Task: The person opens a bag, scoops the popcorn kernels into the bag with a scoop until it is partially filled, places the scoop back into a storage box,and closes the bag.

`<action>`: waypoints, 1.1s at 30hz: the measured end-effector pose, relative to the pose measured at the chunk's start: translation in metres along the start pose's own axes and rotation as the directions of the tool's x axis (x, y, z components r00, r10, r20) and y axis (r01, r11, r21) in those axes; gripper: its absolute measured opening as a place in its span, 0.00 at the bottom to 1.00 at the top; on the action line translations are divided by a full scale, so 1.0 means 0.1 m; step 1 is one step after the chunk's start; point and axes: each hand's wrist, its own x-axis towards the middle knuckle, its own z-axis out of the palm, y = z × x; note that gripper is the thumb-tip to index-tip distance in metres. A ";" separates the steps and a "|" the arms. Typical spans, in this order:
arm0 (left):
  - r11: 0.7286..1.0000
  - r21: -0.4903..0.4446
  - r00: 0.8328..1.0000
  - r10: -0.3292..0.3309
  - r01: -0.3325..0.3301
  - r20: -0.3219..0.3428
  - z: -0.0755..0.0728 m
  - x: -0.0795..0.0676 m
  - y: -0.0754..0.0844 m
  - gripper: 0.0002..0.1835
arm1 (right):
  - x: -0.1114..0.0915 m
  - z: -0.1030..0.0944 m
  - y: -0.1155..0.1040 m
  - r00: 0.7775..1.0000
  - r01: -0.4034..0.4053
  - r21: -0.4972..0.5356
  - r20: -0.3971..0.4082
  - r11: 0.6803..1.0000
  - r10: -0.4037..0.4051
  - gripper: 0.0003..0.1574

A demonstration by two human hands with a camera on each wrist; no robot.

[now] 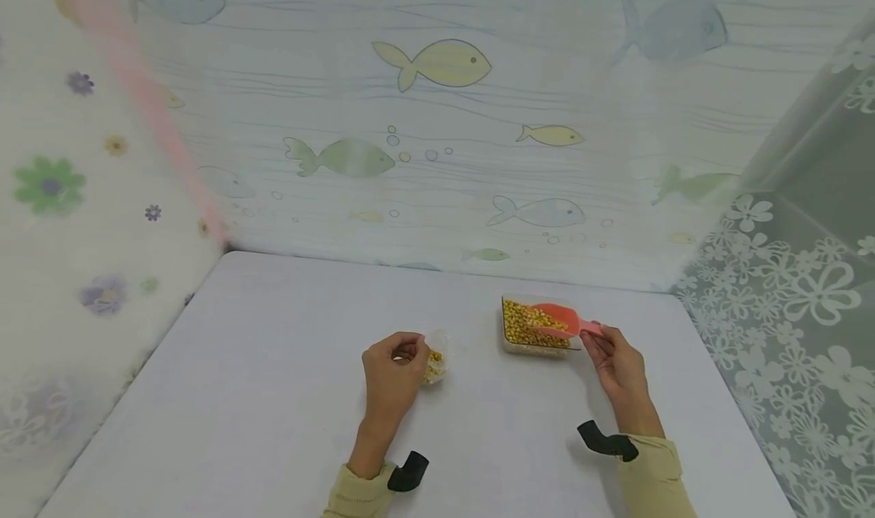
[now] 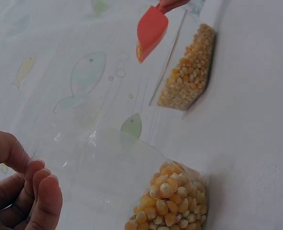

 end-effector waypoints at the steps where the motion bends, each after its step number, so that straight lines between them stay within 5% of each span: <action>1: 1.000 0.002 1.000 0.006 -0.006 -0.002 0.00 0.00 0.00 0.04 | 0.00 0.00 0.01 1.000 0.005 0.010 0.010 1.000 -0.005 0.17; 5: 1.000 0.001 1.000 0.023 -0.023 -0.014 0.01 0.01 -0.01 0.04 | -0.02 0.00 0.04 0.999 0.009 0.043 0.035 0.999 -0.010 0.18; 12: 1.000 -0.005 0.999 0.010 -0.010 -0.032 -0.04 -0.02 0.35 0.04 | -0.09 0.04 0.06 0.999 0.000 0.044 0.041 0.999 -0.002 0.16; 33: 0.999 -0.020 1.000 -0.025 0.025 -0.013 -0.05 -0.04 0.40 0.05 | -0.32 0.22 0.20 0.977 0.012 -0.009 0.213 1.000 -0.010 0.19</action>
